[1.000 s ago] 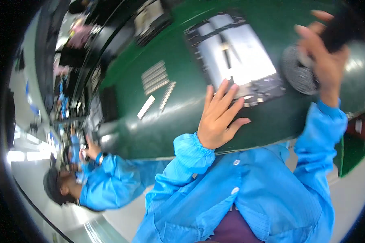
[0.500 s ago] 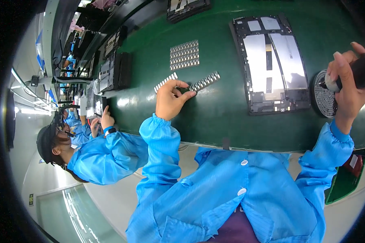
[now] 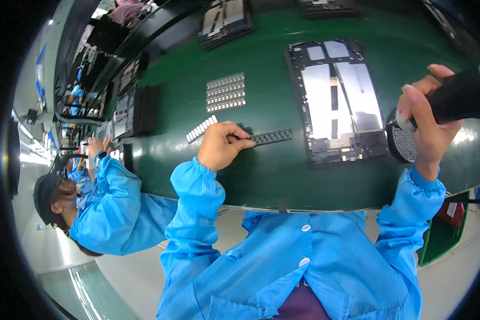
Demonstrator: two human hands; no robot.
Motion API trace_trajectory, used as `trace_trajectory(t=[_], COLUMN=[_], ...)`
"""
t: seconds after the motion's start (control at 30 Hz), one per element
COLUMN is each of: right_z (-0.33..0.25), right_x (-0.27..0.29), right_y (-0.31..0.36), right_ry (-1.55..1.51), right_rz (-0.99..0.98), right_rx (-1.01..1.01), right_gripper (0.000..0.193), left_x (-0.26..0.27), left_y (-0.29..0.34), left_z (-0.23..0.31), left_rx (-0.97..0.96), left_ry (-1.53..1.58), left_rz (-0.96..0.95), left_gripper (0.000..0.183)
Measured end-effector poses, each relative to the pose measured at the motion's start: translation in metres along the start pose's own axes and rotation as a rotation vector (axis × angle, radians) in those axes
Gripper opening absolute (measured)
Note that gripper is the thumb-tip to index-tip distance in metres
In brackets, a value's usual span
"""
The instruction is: Assembling components onto an electronic device using an electric screwdriver.
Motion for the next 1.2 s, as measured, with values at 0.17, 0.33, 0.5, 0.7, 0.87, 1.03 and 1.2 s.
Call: trace_trajectory(t=[0.17,0.33,0.5,0.7,0.87,1.03,1.2], right_z=[0.002,0.002,0.007,0.014,0.024,0.04,0.05], right_x=[-0.009,-0.022,-0.057,-0.099,-0.124,-0.141,-0.152], right_y=[-0.001,-0.002,-0.016,-0.028,-0.029,-0.029,-0.03], right_ry=[-0.056,-0.049,-0.11,-0.14,-0.145,-0.117,-0.123], right_rz=[0.036,0.001,-0.089,-0.17,-0.182,-0.197,-0.204], right_rx=[-0.03,-0.069,-0.069,-0.045,-0.048,-0.047,-0.074], right_gripper=[0.044,0.044,0.042,0.041,0.04,0.038,0.037], left_x=[-0.002,0.004,-0.022,-0.056,-0.065,-0.064,-0.054], left_y=[0.011,-0.001,-0.056,-0.099,-0.113,-0.119,-0.116], left_z=[0.012,0.007,0.058,0.058,0.049,0.048,0.054], left_rx=[-0.018,0.113,0.09,-0.078,-0.195,-0.178,-0.012], left_ry=[-0.076,0.389,0.589,0.628,0.513,0.431,0.566], left_rz=[0.158,0.211,0.009,0.046,0.119,0.111,-0.045], left_gripper=[0.013,0.012,0.013,0.012,0.011,0.011,0.014])
Point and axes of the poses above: each hand's wrist, its own y-axis away from the middle knuckle, its own x-axis out of the back of the hand, z = x × y, the point moved 3 cm from there along -y, towards the middle knuckle, and after that the axes turned 8 degrees about z, right-handed, at the moved point
